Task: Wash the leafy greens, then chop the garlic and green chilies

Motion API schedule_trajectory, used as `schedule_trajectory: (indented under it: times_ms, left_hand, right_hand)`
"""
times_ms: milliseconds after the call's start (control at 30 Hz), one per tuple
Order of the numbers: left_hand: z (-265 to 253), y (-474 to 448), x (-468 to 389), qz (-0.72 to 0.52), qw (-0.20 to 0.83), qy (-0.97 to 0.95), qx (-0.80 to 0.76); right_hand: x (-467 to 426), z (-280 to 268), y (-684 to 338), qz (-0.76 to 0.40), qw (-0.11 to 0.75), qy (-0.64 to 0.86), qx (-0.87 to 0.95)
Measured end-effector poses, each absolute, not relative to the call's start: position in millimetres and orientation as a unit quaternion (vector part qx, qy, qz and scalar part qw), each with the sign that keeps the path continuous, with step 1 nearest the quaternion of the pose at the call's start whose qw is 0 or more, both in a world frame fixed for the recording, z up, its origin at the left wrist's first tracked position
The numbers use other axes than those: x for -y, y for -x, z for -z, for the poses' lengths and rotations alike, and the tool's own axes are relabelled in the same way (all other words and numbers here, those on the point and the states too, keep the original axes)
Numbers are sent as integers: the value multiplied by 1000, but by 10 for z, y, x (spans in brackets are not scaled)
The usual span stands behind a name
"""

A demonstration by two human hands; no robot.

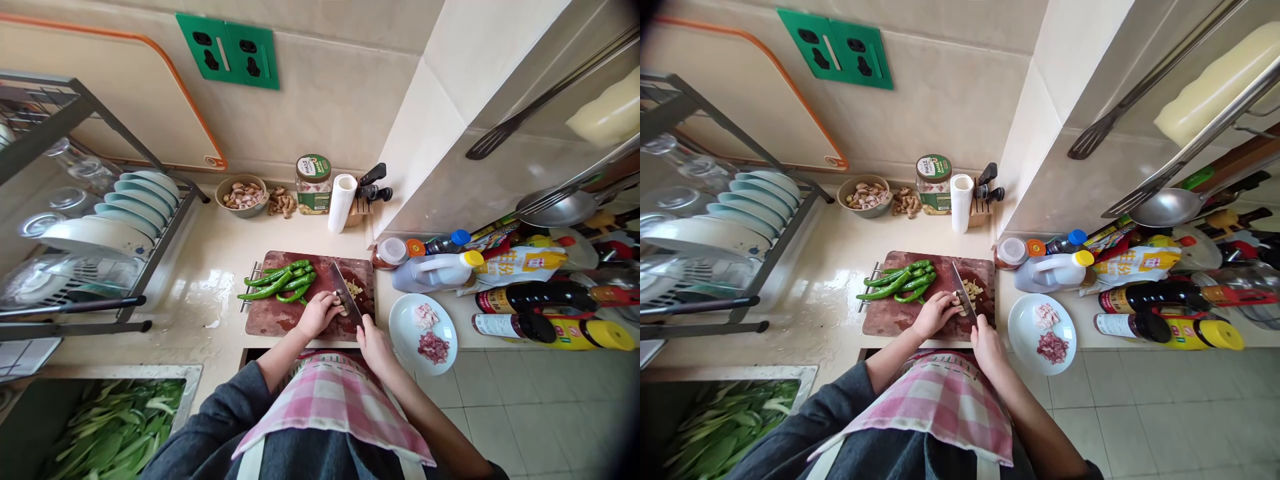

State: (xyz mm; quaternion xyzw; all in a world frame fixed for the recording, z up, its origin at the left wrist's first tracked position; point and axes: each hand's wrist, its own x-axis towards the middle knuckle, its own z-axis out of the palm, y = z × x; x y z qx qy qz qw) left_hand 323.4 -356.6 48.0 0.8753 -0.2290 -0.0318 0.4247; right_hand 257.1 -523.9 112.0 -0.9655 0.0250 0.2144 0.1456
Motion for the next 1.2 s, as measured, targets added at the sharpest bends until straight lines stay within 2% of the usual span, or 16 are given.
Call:
schedule_trajectory:
  times_ms: [133, 233, 400, 633, 900, 1100, 1200]
  left_hand:
    - [-464, -3230, 3527, 34, 406, -880, 245]
    - [-416, -3256, 3562, 40, 381, -889, 249]
    - [-402, -3264, 3589, 48, 377, -892, 247]
    - [-465, -3206, 3462, 49, 387, -885, 254]
    - [-348, -3242, 3395, 42, 356, -888, 288]
    - [-345, -3362, 3550, 48, 316, -900, 298]
    - [-399, -3450, 3670, 54, 310, -903, 294]
  right_hand:
    - [5285, -1309, -2607, -200, 164, 966, -6]
    - [5188, -1388, -2586, -213, 139, 967, -11]
    - [5005, -1203, -2550, -225, 81, 970, -54]
    - [5135, -1255, -2580, -182, 173, 968, -26]
    - [4928, -1115, -2447, -189, 139, 971, -55]
    - [5135, -980, -2376, -92, 255, 960, -70]
    - [5285, -1059, -2392, -67, 280, 951, -115]
